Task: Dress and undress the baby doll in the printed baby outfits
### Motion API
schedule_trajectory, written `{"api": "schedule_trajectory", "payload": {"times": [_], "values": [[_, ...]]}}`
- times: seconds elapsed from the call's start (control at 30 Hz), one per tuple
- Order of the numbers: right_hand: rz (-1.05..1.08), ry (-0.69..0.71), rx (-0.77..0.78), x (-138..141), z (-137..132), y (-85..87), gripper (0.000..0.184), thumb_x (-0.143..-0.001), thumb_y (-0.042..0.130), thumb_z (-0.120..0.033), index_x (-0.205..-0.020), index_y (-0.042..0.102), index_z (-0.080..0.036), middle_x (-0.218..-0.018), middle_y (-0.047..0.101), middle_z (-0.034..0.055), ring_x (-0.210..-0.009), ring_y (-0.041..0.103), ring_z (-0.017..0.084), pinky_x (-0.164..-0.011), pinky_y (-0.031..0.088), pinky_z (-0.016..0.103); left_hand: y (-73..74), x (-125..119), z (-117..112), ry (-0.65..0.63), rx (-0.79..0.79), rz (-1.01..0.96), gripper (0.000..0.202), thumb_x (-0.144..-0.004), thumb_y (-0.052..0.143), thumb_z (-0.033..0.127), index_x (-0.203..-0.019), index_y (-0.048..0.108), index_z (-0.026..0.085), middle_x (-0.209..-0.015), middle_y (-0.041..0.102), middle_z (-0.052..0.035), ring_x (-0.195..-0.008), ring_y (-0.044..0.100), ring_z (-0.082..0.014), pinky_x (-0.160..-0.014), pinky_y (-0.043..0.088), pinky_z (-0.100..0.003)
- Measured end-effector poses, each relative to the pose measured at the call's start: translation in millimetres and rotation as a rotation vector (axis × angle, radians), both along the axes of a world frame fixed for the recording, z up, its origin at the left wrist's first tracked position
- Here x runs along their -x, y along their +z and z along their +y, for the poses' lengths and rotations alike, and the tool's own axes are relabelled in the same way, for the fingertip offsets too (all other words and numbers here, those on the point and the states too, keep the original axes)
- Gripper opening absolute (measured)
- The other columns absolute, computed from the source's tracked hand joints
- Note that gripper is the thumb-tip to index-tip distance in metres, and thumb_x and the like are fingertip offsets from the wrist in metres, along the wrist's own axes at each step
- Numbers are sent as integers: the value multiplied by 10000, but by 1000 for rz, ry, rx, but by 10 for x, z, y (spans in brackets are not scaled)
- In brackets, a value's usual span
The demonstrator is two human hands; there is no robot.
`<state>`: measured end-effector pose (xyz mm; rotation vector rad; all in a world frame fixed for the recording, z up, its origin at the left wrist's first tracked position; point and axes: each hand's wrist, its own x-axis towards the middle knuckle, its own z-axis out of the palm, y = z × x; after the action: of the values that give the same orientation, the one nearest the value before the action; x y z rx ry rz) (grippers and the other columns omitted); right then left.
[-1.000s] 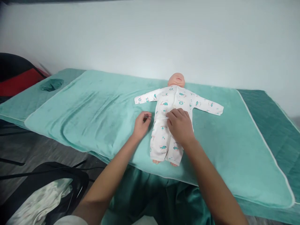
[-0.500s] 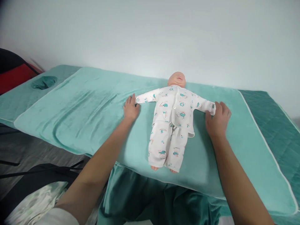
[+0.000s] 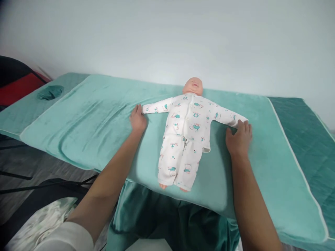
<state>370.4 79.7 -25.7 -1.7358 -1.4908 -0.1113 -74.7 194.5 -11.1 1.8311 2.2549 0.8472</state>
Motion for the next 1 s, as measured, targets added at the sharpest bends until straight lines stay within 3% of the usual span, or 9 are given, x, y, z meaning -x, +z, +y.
{"api": "schedule_trajectory", "payload": {"times": [0.1, 0.23, 0.43, 0.53, 0.6, 0.67, 0.77, 0.87, 1.0], "values": [[40, 24, -47, 333, -280, 81, 428, -905, 583, -364, -1288, 580, -173, -1478, 495, 236, -1430, 415, 382, -1159, 328, 620, 28, -24, -178, -14, -41, -31, 633, -907, 386, 67, -1537, 438, 108, -1621, 394, -196, -1504, 387, -325, -1213, 364, -510], [65, 135, 59, 888, -872, 143, 429, -957, 546, -370, -1336, 569, -170, -1464, 546, 186, -1378, 506, 332, -1124, 427, 582, 41, -118, -667, -178, -159, -121, 538, -896, 449, 78, -1425, 541, 103, -1527, 483, -207, -1456, 445, -277, -1235, 359, -425], [90, 200, 78, 1515, -1764, 103, 435, -977, 567, -308, -1390, 511, -184, -1456, 545, 182, -1347, 520, 330, -1100, 448, 590, -16, -342, -1847, -476, -212, -354, 312, -914, 485, 148, -1177, 649, 188, -1195, 699, -109, -1178, 642, -241, -1078, 495, -442], [79, 271, 118, 1705, -2048, 98, 452, -970, 578, -277, -1409, 486, -224, -1442, 538, 161, -1333, 517, 323, -1068, 468, 578, -119, -423, -2465, -594, -220, -416, 427, -848, 452, 45, -1187, 626, 239, -1230, 692, -71, -1222, 622, -218, -1155, 430, -472], [25, 248, 130, 1799, -2134, 101, 436, -947, 604, -274, -1371, 512, -225, -1363, 577, 157, -1270, 542, 333, -1018, 486, 566, -189, -476, -2759, -578, -217, -422, 480, -818, 501, 49, -1245, 588, 250, -1263, 665, -85, -1248, 597, -232, -1119, 454, -461], [-25, 188, 134, 1866, -2144, 118, 375, -922, 624, -270, -1286, 556, -210, -1252, 625, 151, -1176, 570, 339, -954, 499, 543, -229, -531, -2906, -515, -211, -439, 416, -834, 564, 106, -1226, 582, 244, -1225, 664, -98, -1205, 609, -248, -1058, 482, -456], [-49, 151, 188, 1907, -2092, 196, 191, -907, 588, -224, -1095, 608, -198, -1063, 675, 122, -1001, 598, 310, -851, 497, 477, -194, -597, -2895, -473, -166, -463, 211, -871, 597, 178, -1072, 620, 239, -1089, 696, -77, -1079, 645, -247, -999, 478, -454], [97, 185, 204, 1875, -2085, 313, 54, -924, 543, -230, -949, 587, -214, -910, 659, 66, -828, 608, 240, -738, 492, 384, -84, -594, -2806, -481, -157, -542, 104, -881, 564, 164, -929, 617, 240, -966, 693, -43, -982, 654, -224, -955, 472, -422], [246, 176, 170, 1746, -2212, 395, 52, -924, 547, -276, -920, 560, -225, -860, 632, 31, -785, 619, 206, -723, 518, 349, -13, -488, -2844, -444, -218, -711, 93, -896, 525, 163, -874, 577, 237, -937, 631, -30, -936, 629, -189, -872, 498, -335]]}}
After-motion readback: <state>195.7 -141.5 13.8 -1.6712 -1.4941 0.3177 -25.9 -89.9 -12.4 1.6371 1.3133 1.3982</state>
